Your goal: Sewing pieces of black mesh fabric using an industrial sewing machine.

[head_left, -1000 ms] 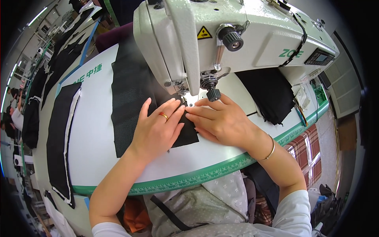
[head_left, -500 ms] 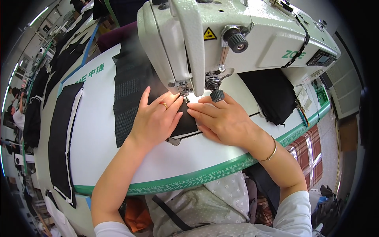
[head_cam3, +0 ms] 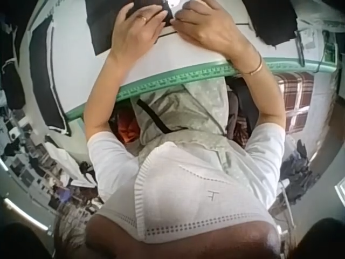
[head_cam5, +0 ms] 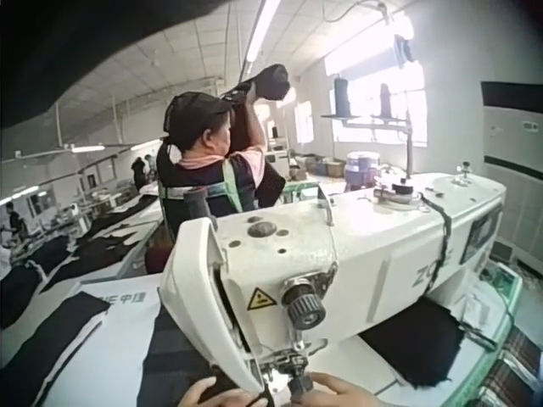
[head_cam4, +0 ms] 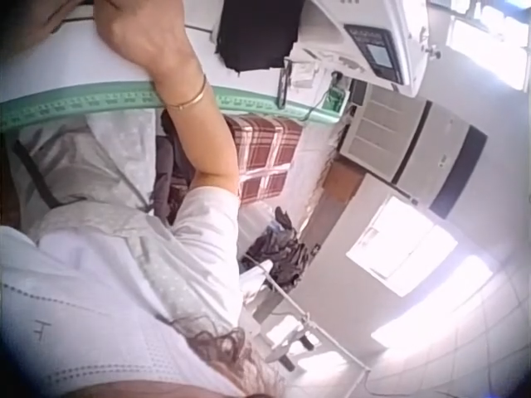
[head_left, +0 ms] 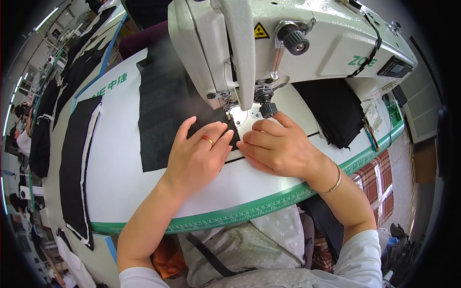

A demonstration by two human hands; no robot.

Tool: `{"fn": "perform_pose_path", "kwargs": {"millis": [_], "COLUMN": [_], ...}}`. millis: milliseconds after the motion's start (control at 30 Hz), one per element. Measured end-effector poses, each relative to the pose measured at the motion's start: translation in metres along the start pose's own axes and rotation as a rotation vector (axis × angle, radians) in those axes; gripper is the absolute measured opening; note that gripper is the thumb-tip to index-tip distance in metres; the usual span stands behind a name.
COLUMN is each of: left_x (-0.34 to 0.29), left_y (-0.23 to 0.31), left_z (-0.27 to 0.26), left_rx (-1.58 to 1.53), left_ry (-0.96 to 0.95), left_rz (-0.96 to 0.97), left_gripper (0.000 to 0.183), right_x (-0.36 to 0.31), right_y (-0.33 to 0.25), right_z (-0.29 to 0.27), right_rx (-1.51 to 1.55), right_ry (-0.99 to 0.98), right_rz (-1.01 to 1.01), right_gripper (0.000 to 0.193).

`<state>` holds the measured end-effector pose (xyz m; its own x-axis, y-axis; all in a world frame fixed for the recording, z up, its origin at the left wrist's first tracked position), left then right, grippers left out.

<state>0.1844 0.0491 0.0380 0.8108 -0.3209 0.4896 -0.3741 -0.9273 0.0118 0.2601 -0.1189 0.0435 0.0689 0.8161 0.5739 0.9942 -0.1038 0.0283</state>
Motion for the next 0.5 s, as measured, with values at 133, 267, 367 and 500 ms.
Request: {"fn": "perform_pose_path", "kwargs": {"millis": [133, 267, 367, 500], "left_x": [0.0, 0.0, 0.001, 0.003], "left_y": [-0.002, -0.005, -0.008, -0.013], "left_z": [0.002, 0.003, 0.005, 0.008], "left_rx": [0.008, 0.047, 0.065, 0.105], "left_ry": [0.01, -0.001, -0.006, 0.041], "left_rz": [-0.004, -0.013, -0.032, -0.023], "left_gripper": [0.03, 0.031, 0.032, 0.026], "right_x": [0.002, 0.003, 0.002, 0.002], "right_y": [0.002, 0.004, 0.007, 0.011], "right_z": [0.001, 0.001, 0.003, 0.007], "right_rx": [0.117, 0.154, 0.155, 0.13], "right_ry": [0.016, 0.022, 0.001, -0.007], "right_rz": [0.099, 0.12, 0.153, 0.178], "right_gripper": [0.006, 0.006, 0.011, 0.016]}}
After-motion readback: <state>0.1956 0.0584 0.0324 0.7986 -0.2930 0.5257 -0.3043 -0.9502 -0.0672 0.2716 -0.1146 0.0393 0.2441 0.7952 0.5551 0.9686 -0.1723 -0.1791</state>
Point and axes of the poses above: each hand's wrist, its own x-axis towards the middle knuckle, its own z-axis out of the palm, y = z × x, the point moved 4 cm from there along x, towards the middle knuckle
